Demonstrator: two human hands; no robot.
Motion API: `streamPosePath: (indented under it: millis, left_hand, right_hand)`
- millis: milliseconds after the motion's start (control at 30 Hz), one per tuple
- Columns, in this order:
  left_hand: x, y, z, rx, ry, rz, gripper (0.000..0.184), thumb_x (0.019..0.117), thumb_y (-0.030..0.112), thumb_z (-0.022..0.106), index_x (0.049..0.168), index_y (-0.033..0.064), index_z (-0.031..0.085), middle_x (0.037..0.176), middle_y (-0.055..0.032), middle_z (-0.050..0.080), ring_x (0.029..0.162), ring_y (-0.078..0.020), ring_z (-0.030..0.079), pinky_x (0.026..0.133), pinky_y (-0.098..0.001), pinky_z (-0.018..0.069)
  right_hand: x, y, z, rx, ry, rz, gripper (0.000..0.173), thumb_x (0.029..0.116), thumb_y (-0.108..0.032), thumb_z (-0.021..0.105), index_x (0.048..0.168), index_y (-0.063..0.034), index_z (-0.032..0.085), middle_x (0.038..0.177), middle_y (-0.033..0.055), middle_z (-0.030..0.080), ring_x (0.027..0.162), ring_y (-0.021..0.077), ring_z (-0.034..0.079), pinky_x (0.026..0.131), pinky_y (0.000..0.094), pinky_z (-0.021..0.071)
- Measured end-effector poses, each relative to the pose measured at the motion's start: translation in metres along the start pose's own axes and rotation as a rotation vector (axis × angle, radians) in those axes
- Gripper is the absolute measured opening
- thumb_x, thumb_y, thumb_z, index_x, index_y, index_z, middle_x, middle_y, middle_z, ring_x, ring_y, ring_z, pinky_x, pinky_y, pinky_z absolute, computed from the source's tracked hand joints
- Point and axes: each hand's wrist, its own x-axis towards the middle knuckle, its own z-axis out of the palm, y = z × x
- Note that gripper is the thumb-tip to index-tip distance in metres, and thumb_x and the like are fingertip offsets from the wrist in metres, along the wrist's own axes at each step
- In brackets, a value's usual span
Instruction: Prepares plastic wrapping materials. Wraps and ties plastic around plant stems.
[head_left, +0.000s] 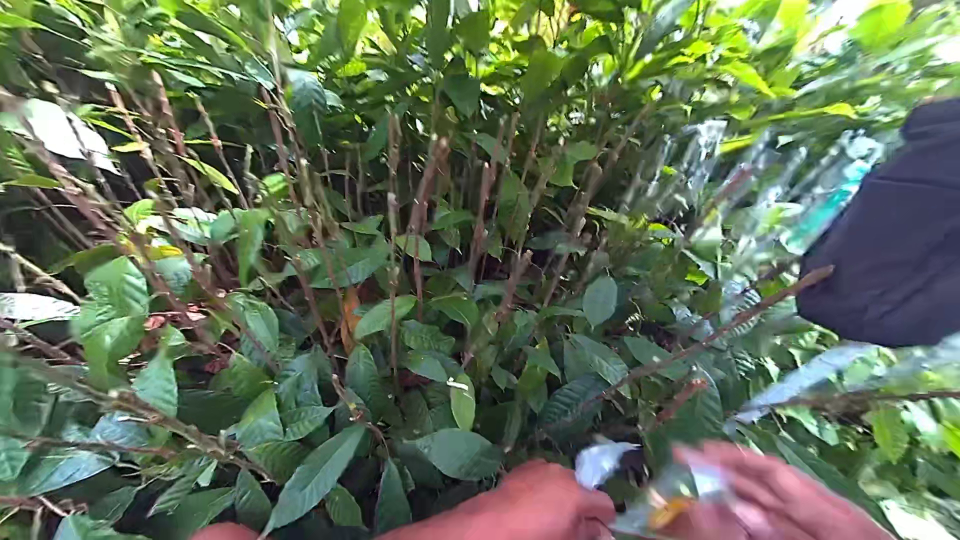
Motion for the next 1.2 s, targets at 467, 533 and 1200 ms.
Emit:
streamPosePath:
  millis: [467, 533, 1200]
  left_hand:
    - [-0.001, 0.004, -0.020, -0.056, 0.006, -0.131, 0.024, 0.1034, 0.029, 0.060, 0.108, 0.0105, 0.074, 0.082, -0.0074, 0.072, 0.066, -0.0200, 0.069, 0.066, -0.0445, 0.0591]
    - [0.003, 0.009, -0.017, -0.044, -0.040, -0.127, 0.024, 0.1035, 0.026, 0.060, 0.117, 0.0122, 0.074, 0.088, -0.0105, 0.074, 0.074, -0.0252, 0.071, 0.073, -0.0505, 0.0582]
    - [0.011, 0.022, -0.023, 0.020, 0.081, -0.050, 0.020, 0.1017, 0.026, 0.060, 0.109, 0.0146, 0.075, 0.087, -0.0050, 0.074, 0.073, -0.0204, 0.070, 0.068, -0.0464, 0.0581]
  right_hand:
    - [-0.020, 0.010, 0.014, -0.205, 0.033, -0.101, 0.026, 0.0955, -0.029, 0.072, 0.116, -0.0135, 0.067, 0.076, -0.0059, 0.067, 0.063, 0.0014, 0.060, 0.058, 0.0201, 0.0525]
    - [-0.013, 0.002, 0.008, 0.254, 0.024, -0.070, 0.026, 0.0978, -0.026, 0.070, 0.122, -0.0158, 0.067, 0.091, -0.0069, 0.073, 0.069, -0.0015, 0.064, 0.058, 0.0169, 0.0541]
    - [-0.002, 0.015, 0.002, -0.232, 0.125, -0.268, 0.038, 0.1030, -0.021, 0.060, 0.139, -0.0080, 0.059, 0.126, -0.0010, 0.070, 0.108, 0.0049, 0.067, 0.090, 0.0250, 0.0574]
